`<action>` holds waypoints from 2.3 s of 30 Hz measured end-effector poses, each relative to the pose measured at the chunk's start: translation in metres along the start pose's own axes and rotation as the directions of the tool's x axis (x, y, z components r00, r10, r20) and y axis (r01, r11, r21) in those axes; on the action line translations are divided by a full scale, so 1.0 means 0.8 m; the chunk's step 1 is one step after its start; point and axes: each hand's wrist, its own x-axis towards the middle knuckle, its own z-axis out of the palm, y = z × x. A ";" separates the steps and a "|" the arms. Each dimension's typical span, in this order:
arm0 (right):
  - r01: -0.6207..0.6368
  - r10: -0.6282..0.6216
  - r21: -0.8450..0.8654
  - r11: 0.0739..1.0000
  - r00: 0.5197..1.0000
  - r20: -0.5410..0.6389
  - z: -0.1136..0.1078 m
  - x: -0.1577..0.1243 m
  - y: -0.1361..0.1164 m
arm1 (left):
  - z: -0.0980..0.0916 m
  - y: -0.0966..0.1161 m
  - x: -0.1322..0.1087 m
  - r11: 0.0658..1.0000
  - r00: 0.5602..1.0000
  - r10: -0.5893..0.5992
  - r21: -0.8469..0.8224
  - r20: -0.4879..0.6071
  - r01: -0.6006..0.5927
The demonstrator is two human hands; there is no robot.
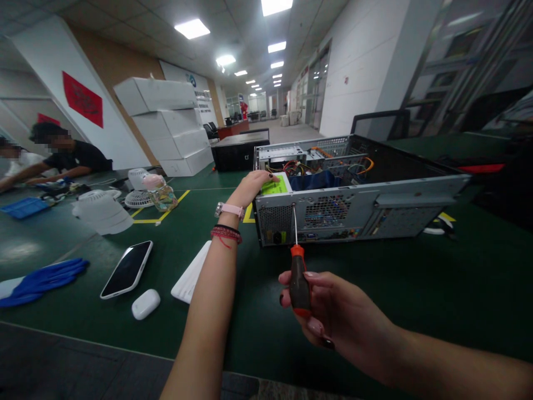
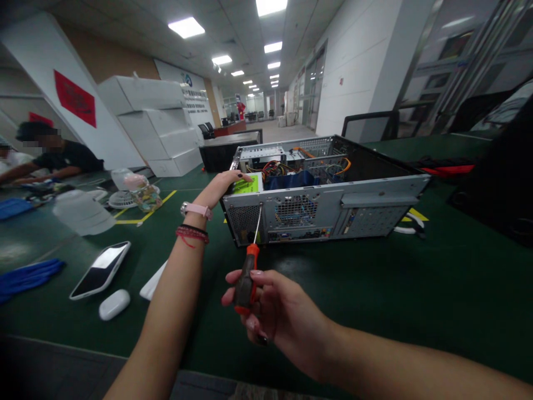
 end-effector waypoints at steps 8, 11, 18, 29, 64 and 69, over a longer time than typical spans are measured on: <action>0.017 -0.028 -0.095 0.995 0.994 -0.109 0.004 -0.001 0.004 | 0.001 -0.002 0.000 1.000 1.000 0.016 0.000 0.003 -0.016; 0.008 -0.027 -0.127 0.992 0.989 -0.148 0.002 0.000 0.006 | 0.001 -0.002 0.001 1.000 1.000 0.000 0.006 0.004 0.000; -0.037 0.006 -0.187 0.982 0.986 -0.164 -0.005 0.008 0.008 | 0.000 0.000 -0.001 1.000 1.000 -0.002 -0.003 0.006 0.002; -0.037 -0.020 -0.294 0.955 0.982 -0.187 -0.008 0.012 0.009 | -0.001 0.008 -0.001 0.996 0.998 -0.054 -0.068 0.008 0.055; 0.027 -0.095 -0.310 0.950 0.974 -0.205 -0.007 0.014 0.011 | -0.001 0.004 0.001 0.998 1.000 -0.026 -0.059 0.005 0.026; 0.036 -0.107 -0.314 0.949 0.971 -0.213 -0.002 0.009 0.005 | -0.002 0.005 0.001 0.997 0.999 -0.038 -0.060 0.007 0.038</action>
